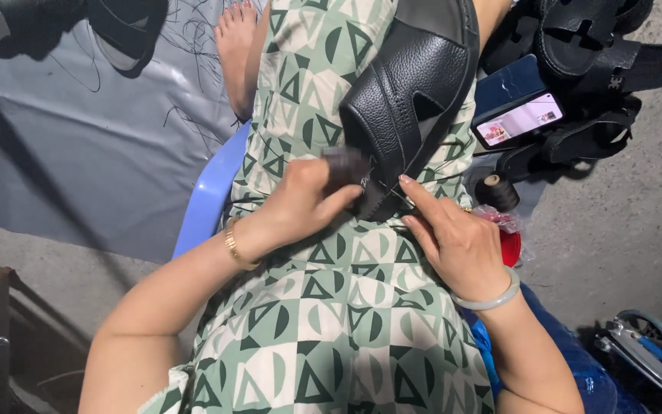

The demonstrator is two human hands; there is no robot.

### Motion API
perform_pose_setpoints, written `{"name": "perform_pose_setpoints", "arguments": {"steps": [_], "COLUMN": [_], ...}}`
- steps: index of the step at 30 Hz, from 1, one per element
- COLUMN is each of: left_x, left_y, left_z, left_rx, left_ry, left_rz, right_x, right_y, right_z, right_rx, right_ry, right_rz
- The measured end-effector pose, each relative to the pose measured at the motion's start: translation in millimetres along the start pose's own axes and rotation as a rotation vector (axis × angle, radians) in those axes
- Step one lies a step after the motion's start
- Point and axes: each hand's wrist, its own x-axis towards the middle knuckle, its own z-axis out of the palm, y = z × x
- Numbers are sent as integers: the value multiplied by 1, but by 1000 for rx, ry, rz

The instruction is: Hand-sewing the upper part of a black sandal to its sole using a needle and thread.

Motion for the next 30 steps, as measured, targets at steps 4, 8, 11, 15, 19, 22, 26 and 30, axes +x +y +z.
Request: {"name": "perform_pose_setpoints", "arguments": {"steps": [4,8,11,15,19,22,26,30], "left_x": [1,-3,-9,-8,-7,-8,-28,-35], "left_y": [-24,-7,-21,-32,-23,-27,-15,-22], "left_z": [22,14,29,48,45,39,19,16], "left_rx": [1,-4,17,573,610,671,669,663], "left_ry": [20,37,105,199,177,112,5,90], "left_rz": [-186,-282,-268,46,111,232,271,207], "right_x": [1,-1,-1,5,-46,-46,-37,-9], "right_y": [-5,-6,-7,-6,43,32,24,18], "right_z": [1,1,-13,-53,-67,-39,-15,13], "right_rx": [-21,-7,-181,-96,-275,112,483,624], "right_ry": [10,38,-30,-524,-327,-278,-258,73], "right_rz": [-1,9,-7,332,153,-87,-179,245]}}
